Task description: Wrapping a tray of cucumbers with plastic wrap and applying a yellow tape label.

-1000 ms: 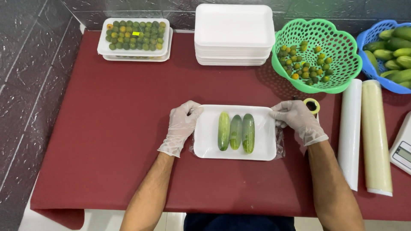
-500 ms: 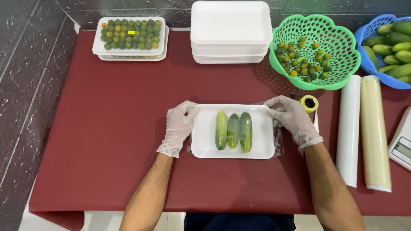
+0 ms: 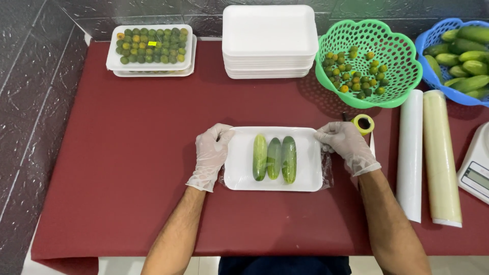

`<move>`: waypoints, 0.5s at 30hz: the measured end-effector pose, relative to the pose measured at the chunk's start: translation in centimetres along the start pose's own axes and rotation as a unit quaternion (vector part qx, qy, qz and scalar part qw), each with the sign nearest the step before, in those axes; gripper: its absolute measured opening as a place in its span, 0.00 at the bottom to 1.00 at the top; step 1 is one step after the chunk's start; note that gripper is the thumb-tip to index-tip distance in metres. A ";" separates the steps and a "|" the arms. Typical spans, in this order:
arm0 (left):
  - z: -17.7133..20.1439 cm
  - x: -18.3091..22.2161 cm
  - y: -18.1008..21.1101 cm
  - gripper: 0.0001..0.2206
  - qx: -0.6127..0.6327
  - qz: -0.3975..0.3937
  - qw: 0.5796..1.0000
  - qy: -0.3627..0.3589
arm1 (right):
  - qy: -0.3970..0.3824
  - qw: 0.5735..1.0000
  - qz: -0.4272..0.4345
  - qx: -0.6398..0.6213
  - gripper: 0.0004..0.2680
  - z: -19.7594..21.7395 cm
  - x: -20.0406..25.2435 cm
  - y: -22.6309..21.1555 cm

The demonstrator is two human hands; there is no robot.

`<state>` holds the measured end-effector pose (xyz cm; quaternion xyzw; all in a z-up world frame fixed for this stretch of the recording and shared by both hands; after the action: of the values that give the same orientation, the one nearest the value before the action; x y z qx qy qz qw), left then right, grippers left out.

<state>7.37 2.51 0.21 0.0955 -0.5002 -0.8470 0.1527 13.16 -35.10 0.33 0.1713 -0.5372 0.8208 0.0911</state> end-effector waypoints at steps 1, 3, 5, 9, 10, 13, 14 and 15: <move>-0.1 0.1 0.1 0.01 0.000 0.000 1.000 -0.001 | 0.001 1.000 0.000 0.000 0.07 0.1 0.5 -0.5; 0.1 0.2 0.0 0.02 0.032 0.015 0.999 0.014 | 0.006 0.999 0.018 0.034 0.06 0.5 1.4 -1.8; 0.2 0.4 0.2 0.01 0.038 0.018 0.999 0.020 | 0.000 0.999 0.050 0.013 0.07 0.7 2.0 -2.9; 0.5 0.6 0.1 0.02 0.061 0.031 0.997 0.028 | 0.004 0.992 0.093 -0.090 0.07 0.4 3.1 -4.0; 0.6 0.5 0.2 0.02 0.060 0.031 0.997 0.027 | 0.005 0.992 0.093 -0.091 0.07 0.3 3.0 -4.0; 0.4 0.6 0.4 0.03 0.048 0.028 0.998 0.025 | 0.004 0.989 0.112 -0.092 0.07 0.5 3.2 -4.2; 0.4 0.6 0.5 0.04 0.047 0.028 0.998 0.025 | 0.006 0.992 0.100 -0.071 0.07 0.6 3.2 -4.1; 0.5 0.7 0.5 0.04 0.044 0.029 0.998 0.024 | 0.007 0.995 0.086 -0.053 0.08 0.5 3.2 -3.8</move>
<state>6.59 2.43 0.91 0.1081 -0.5359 -0.8167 0.1847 11.59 -34.13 4.93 0.1135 -0.5920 0.7972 0.0324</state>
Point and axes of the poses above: each hand's wrist, its own x-axis away from the middle knuckle, its own z-axis out of the back of the hand, y = z × x, the point moved 9 cm from there along -x, towards the middle knuckle, and after that the axes turned 2 degrees about -x, right-handed, at the moved point
